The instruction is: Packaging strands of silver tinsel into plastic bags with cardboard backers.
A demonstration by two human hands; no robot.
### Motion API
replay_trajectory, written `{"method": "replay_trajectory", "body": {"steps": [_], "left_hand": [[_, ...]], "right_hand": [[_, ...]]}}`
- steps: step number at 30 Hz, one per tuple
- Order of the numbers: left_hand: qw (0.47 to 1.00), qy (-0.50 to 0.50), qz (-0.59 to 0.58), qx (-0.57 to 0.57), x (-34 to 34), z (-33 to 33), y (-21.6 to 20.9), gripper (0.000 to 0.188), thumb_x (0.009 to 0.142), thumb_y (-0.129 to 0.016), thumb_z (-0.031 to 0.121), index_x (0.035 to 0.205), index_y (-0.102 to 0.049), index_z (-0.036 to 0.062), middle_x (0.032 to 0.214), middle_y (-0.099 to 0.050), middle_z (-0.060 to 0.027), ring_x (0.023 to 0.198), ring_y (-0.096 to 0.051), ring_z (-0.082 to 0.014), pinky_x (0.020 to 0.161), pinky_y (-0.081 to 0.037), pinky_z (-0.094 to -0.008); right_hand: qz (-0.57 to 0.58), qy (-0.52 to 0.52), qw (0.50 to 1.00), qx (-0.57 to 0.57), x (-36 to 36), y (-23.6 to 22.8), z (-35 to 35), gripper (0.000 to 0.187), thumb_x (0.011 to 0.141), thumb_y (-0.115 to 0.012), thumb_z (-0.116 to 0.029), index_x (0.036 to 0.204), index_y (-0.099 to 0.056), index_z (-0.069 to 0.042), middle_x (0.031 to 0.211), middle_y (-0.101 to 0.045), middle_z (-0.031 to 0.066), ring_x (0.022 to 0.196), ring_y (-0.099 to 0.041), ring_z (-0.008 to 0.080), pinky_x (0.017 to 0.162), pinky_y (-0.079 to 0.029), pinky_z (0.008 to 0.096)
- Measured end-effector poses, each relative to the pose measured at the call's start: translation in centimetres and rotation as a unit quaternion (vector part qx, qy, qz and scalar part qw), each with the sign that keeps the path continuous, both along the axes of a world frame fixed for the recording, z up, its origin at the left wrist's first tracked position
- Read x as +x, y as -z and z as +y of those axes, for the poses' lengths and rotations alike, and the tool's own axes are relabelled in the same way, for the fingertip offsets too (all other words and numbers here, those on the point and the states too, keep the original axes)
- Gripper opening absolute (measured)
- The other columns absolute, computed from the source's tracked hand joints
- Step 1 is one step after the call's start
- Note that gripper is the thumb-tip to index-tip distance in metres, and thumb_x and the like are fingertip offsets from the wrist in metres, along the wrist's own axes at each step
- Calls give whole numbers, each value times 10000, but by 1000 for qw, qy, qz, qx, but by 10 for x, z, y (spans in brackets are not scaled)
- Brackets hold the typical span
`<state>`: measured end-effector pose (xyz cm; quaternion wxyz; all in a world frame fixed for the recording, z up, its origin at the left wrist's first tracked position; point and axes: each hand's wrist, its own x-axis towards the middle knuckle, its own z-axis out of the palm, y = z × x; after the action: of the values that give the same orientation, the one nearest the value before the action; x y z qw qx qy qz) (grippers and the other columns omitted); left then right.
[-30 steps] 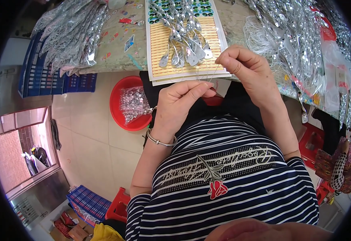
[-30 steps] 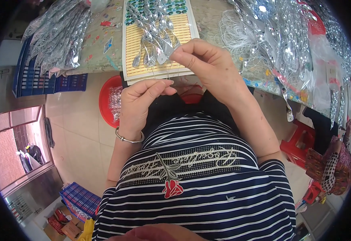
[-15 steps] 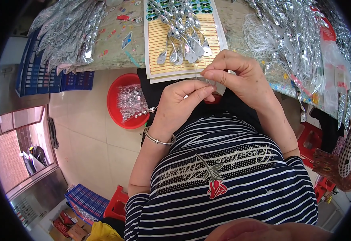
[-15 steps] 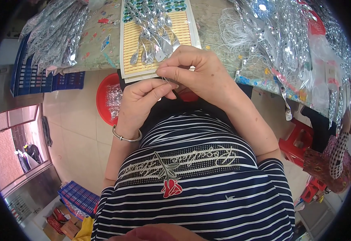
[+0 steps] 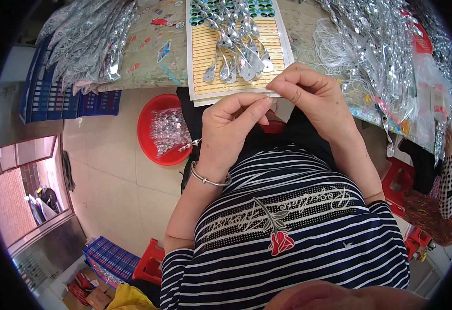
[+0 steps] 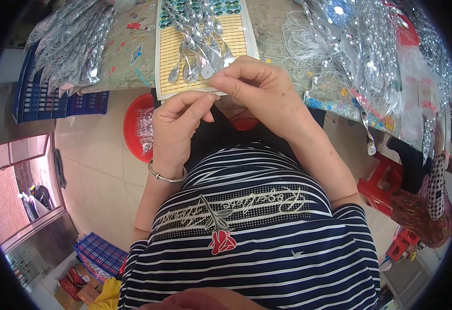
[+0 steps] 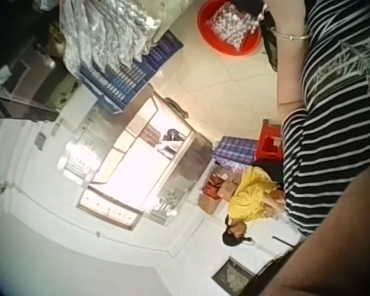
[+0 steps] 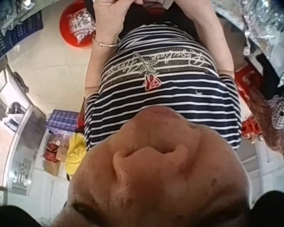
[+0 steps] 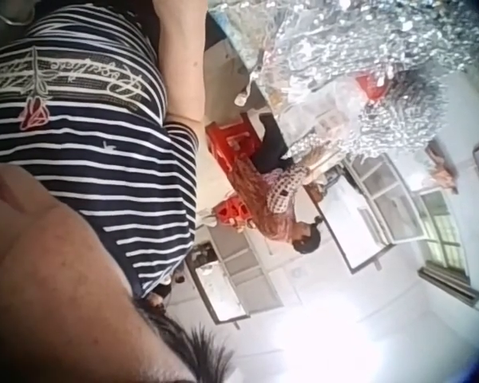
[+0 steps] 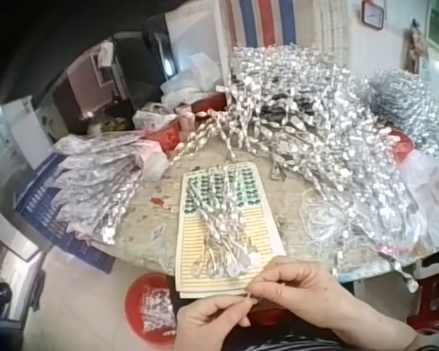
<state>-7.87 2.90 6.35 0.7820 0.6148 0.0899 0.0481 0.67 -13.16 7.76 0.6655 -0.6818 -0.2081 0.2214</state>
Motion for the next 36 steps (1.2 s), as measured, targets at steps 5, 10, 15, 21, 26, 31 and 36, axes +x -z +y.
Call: {"method": "replay_trajectory", "body": {"steps": [5,10,15,21,26,31,36], "left_hand": [[1000,-7,5,1,-3,1,1,138,894,-672,124,981,-721,29,686,-624,22,539,-407,9,477,-261,-155],[1000,-4,3,22,-3,1,2,139,887,-675,100,986,-717,12,734,-651,0,573,-465,-10,512,-332,-160],[994,10,-23,103,-3,2,4,127,872,-677,30,981,-702,-28,879,-693,-59,713,-606,-86,673,-483,-203],[992,15,-37,120,-2,-1,6,104,881,-674,61,946,-706,-14,800,-671,-43,702,-612,-74,642,-480,-195],[993,36,-18,107,-1,-3,5,103,882,-676,64,946,-707,-11,793,-669,-35,700,-607,-67,642,-471,-187],[994,49,-5,101,0,-4,4,100,882,-676,62,942,-705,-13,789,-669,-31,700,-602,-60,644,-467,-183],[996,55,5,76,0,-5,6,110,883,-675,59,956,-705,-18,797,-673,-25,707,-600,-60,649,-471,-182]], "right_hand": [[30,31,998,36,2,5,-7,247,970,-574,-228,992,-704,-19,866,-626,-18,816,-519,62,782,-423,218],[104,38,993,35,-5,12,-12,281,985,-546,-263,1001,-700,-28,853,-614,-20,789,-483,58,760,-411,215],[126,11,990,56,-12,10,-17,280,987,-543,-260,1017,-695,-27,875,-612,-17,799,-484,57,764,-413,215],[107,9,993,39,-16,9,-21,211,955,-592,-173,1057,-691,-17,985,-639,3,924,-571,85,854,-450,237],[113,10,992,58,-13,12,-22,175,923,-631,-116,1047,-702,-16,988,-648,18,950,-592,101,870,-459,246],[110,-2,993,53,-11,15,-22,140,911,-642,-100,993,-710,-10,958,-645,21,920,-595,97,858,-461,238],[72,-12,997,35,-10,14,-21,107,912,-640,-94,926,-689,0,927,-632,13,865,-586,82,820,-459,229]]}}
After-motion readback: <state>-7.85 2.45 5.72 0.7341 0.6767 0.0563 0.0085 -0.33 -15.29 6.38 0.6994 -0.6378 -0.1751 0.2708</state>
